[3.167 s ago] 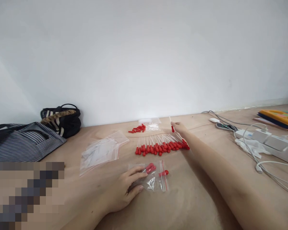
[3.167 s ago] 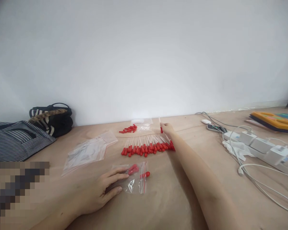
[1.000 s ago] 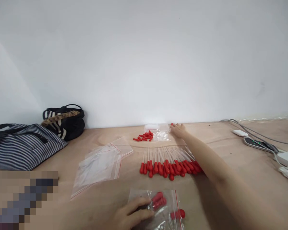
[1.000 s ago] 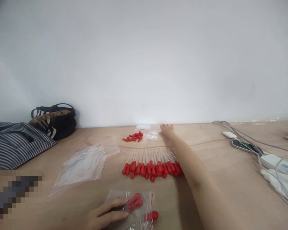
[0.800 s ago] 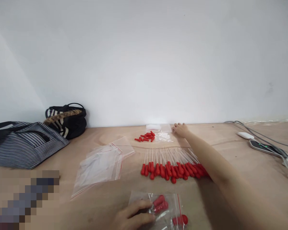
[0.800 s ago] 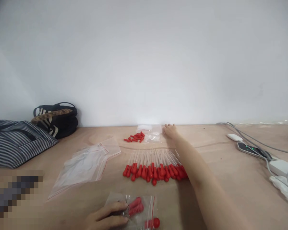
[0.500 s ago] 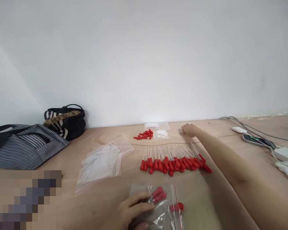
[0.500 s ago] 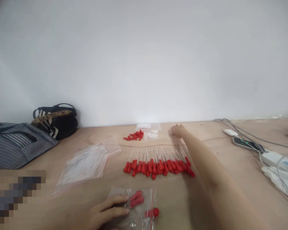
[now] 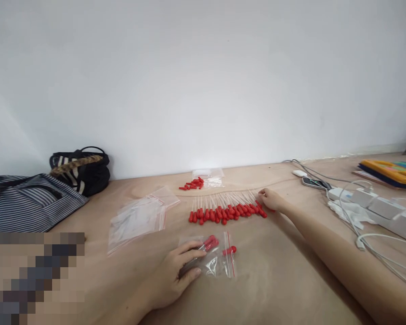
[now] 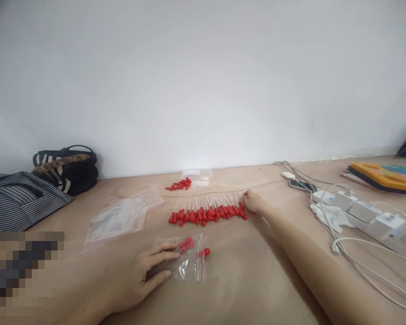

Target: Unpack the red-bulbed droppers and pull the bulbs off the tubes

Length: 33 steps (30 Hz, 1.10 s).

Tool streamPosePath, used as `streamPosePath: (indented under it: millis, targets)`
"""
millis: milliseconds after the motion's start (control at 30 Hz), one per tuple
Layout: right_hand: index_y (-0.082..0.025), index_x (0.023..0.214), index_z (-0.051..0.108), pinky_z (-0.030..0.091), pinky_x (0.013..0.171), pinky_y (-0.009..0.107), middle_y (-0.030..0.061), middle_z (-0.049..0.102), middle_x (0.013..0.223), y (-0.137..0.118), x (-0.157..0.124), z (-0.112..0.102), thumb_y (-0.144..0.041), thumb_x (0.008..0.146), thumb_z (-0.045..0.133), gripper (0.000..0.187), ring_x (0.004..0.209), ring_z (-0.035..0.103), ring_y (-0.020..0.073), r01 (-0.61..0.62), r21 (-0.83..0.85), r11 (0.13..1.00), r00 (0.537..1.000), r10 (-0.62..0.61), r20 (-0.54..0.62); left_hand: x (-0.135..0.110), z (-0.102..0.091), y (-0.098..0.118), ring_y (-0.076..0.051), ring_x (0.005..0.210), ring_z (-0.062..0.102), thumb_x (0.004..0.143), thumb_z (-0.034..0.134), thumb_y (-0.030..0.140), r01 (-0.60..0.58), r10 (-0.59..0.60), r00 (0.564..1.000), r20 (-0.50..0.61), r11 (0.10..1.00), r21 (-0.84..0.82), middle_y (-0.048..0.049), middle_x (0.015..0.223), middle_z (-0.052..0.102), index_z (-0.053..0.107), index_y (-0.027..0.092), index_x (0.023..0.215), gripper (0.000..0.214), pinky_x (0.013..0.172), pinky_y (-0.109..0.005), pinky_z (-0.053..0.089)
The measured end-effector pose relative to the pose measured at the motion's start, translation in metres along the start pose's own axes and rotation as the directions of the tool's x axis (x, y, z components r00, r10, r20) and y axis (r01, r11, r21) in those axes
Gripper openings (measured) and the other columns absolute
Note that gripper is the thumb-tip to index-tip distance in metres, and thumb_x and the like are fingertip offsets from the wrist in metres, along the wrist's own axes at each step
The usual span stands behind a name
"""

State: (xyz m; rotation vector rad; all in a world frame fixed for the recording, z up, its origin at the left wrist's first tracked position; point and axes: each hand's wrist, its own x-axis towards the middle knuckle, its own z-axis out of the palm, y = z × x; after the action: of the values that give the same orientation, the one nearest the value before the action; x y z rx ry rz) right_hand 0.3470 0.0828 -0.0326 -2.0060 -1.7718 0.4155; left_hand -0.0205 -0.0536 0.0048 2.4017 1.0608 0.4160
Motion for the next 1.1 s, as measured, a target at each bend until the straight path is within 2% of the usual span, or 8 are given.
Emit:
streamPosePath:
  millis: [133,300,533,600,667,767,867,1100]
  targets:
    - [-0.015,0.07,0.057,0.036,0.047,0.02,0.001,0.057,0.055,-0.004,-0.014,0.0,-0.024,0.081,0.037,0.025,0.05,0.051,0.0102,-0.005,0.14,0.99,1.0,0.004,0.005,0.001,0.002,-0.003,-0.021,0.113,0.048,0.082,0.047,0.025,-0.058,0.058,0.998,-0.039,0.998,-0.011,-0.0039,0.126,0.05,0.055,0.027,0.112,0.031,0.098,-0.039,0.038]
    - [-0.013,0.077,0.058,0.036,0.046,0.02,-0.0009,0.054,0.05,-0.003,-0.037,-0.004,-0.028,0.081,0.037,0.027,0.045,0.048,0.0097,-0.056,0.248,0.967,0.998,0.058,-0.002,0.002,0.003,-0.004,-0.02,0.113,0.048,0.083,0.046,0.026,-0.069,0.07,0.997,-0.036,0.997,0.019,-0.0046,0.125,0.05,0.055,0.026,0.111,0.03,0.098,-0.039,0.038]
    - [-0.014,0.095,0.057,0.041,0.058,0.025,0.0048,0.06,0.071,-0.001,-0.069,-0.011,-0.035,0.078,0.044,0.03,0.065,0.055,0.0152,-0.048,0.3,0.953,0.973,0.113,-0.203,0.003,0.001,-0.003,-0.021,0.114,0.048,0.082,0.046,0.026,-0.076,0.077,0.996,-0.035,0.997,0.023,-0.004,0.126,0.05,0.055,0.027,0.113,0.031,0.097,-0.04,0.038]
    - [-0.017,0.095,0.056,0.04,0.055,0.024,0.0018,0.056,0.066,-0.016,-0.086,-0.011,-0.041,0.077,0.047,0.031,0.06,0.052,0.0137,0.029,0.322,0.946,0.974,0.046,-0.223,0.004,0.002,-0.004,-0.021,0.114,0.047,0.083,0.046,0.026,-0.091,0.091,0.995,-0.04,0.996,0.02,-0.0039,0.126,0.05,0.054,0.027,0.113,0.032,0.097,-0.04,0.038]
    - [-0.02,0.088,0.058,0.039,0.051,0.023,-0.0009,0.052,0.06,-0.038,-0.108,-0.008,-0.045,0.078,0.047,0.029,0.054,0.048,0.0122,0.28,0.396,0.874,0.958,-0.231,-0.168,0.004,0.002,-0.003,-0.021,0.115,0.047,0.083,0.046,0.026,-0.103,0.103,0.994,-0.045,0.995,0.012,-0.0039,0.126,0.05,0.053,0.027,0.114,0.032,0.098,-0.041,0.037]
    - [-0.022,0.084,0.061,0.041,0.058,0.024,0.0001,0.053,0.071,-0.072,-0.137,0.001,-0.04,0.074,0.055,0.021,0.065,0.05,0.0131,0.541,0.345,0.767,0.827,-0.559,-0.055,0.004,0.001,-0.002,-0.021,0.115,0.046,0.083,0.046,0.026,-0.105,0.105,0.994,-0.039,0.994,0.009,-0.0042,0.127,0.05,0.051,0.026,0.117,0.034,0.099,-0.041,0.037]
    - [-0.023,0.084,0.061,0.042,0.06,0.025,0.0003,0.051,0.076,-0.092,-0.15,0.014,-0.032,0.071,0.06,0.016,0.068,0.05,0.0138,0.578,0.341,0.742,0.784,-0.621,0.022,0.004,0.0,0.0,-0.021,0.115,0.047,0.083,0.046,0.027,-0.079,0.08,0.996,-0.033,0.996,0.039,-0.0046,0.126,0.05,0.05,0.025,0.118,0.036,0.098,-0.04,0.037]
    - [-0.021,0.069,0.055,0.039,0.055,0.022,-0.0013,0.052,0.069,-0.088,-0.143,0.013,-0.023,0.069,0.058,0.004,0.064,0.048,0.012,0.542,0.349,0.765,0.793,-0.602,0.089,0.003,0.0,-0.002,-0.021,0.115,0.047,0.084,0.045,0.029,-0.068,0.07,0.997,-0.02,0.995,0.07,-0.005,0.127,0.05,0.049,0.025,0.118,0.035,0.098,-0.04,0.038]
